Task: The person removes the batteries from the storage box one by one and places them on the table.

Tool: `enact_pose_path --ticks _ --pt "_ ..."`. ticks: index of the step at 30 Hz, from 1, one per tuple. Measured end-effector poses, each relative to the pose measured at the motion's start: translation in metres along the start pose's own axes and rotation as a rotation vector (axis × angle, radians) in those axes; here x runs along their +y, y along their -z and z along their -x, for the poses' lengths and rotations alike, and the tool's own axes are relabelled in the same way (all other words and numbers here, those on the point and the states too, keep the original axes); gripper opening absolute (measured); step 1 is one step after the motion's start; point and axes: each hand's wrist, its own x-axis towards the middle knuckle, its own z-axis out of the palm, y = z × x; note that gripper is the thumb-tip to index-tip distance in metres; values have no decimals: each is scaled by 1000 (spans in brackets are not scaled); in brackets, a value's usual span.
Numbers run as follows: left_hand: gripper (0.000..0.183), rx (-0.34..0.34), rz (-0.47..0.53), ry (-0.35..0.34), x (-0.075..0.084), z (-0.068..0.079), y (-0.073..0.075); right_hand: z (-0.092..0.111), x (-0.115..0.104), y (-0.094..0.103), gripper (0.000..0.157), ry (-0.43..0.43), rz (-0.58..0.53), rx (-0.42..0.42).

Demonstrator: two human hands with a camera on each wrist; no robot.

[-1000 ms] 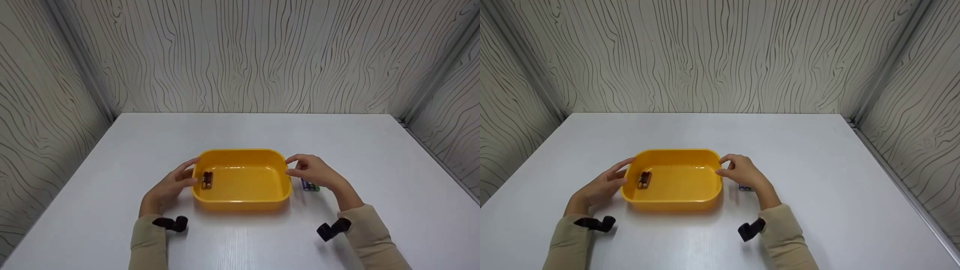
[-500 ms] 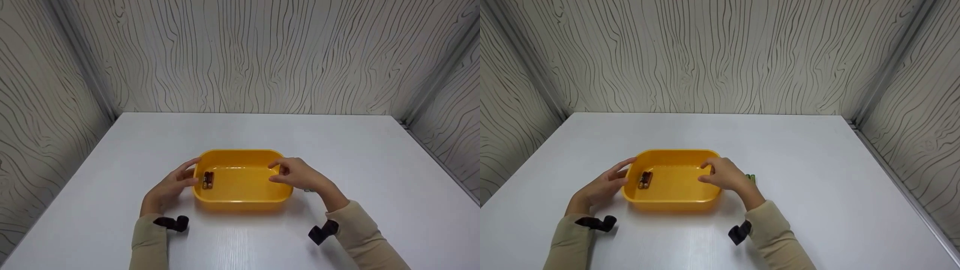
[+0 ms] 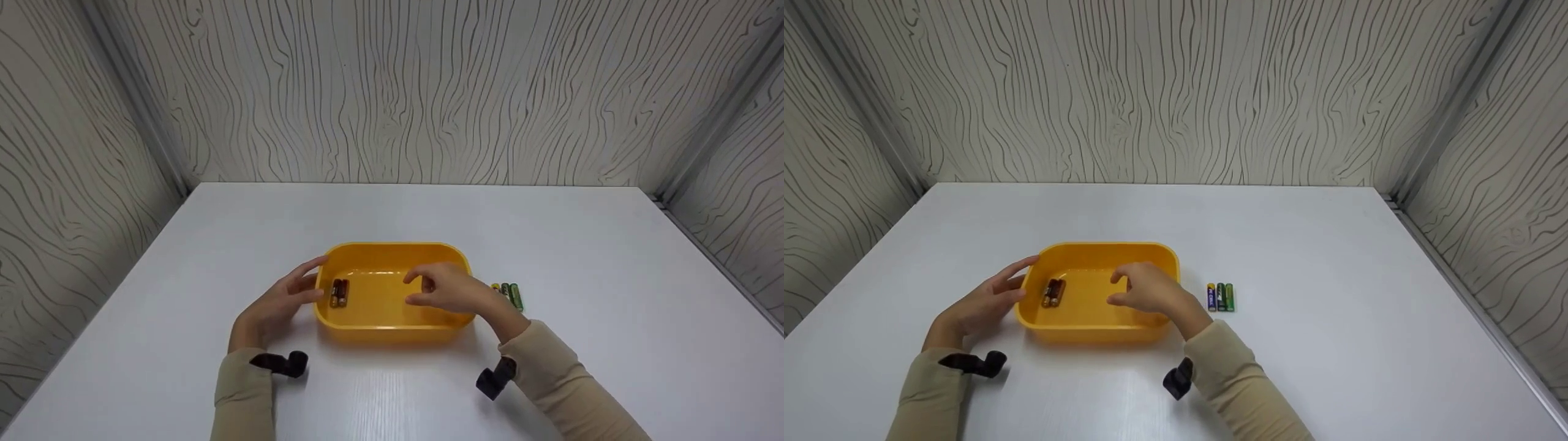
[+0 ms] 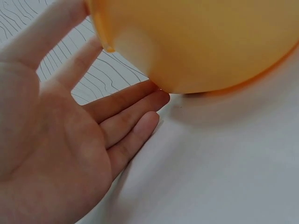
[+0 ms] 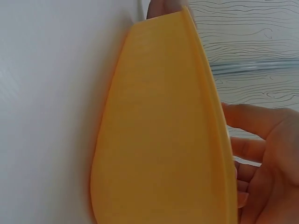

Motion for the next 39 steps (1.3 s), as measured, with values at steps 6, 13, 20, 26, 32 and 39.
enact_pose_path --ticks 6,13,20,26,32,39 --pt "62 11 11 13 -2 -1 0 -15 -7 -12 37 27 0 -23" --pt "61 16 23 19 -1 -1 0 -31 -17 -27 37 -13 -32 -36" --pt "63 -22 -40 -44 0 -1 0 -48 -29 -39 36 -69 -104 6" --pt "62 -7 -44 -34 -1 1 0 -62 -37 -52 41 -158 -156 4" --pt "62 -4 -57 -33 -1 1 1 -72 -40 -59 43 -217 -184 25" --pt "61 -20 -65 -49 -2 0 1 -78 -44 -64 50 -252 -197 45"
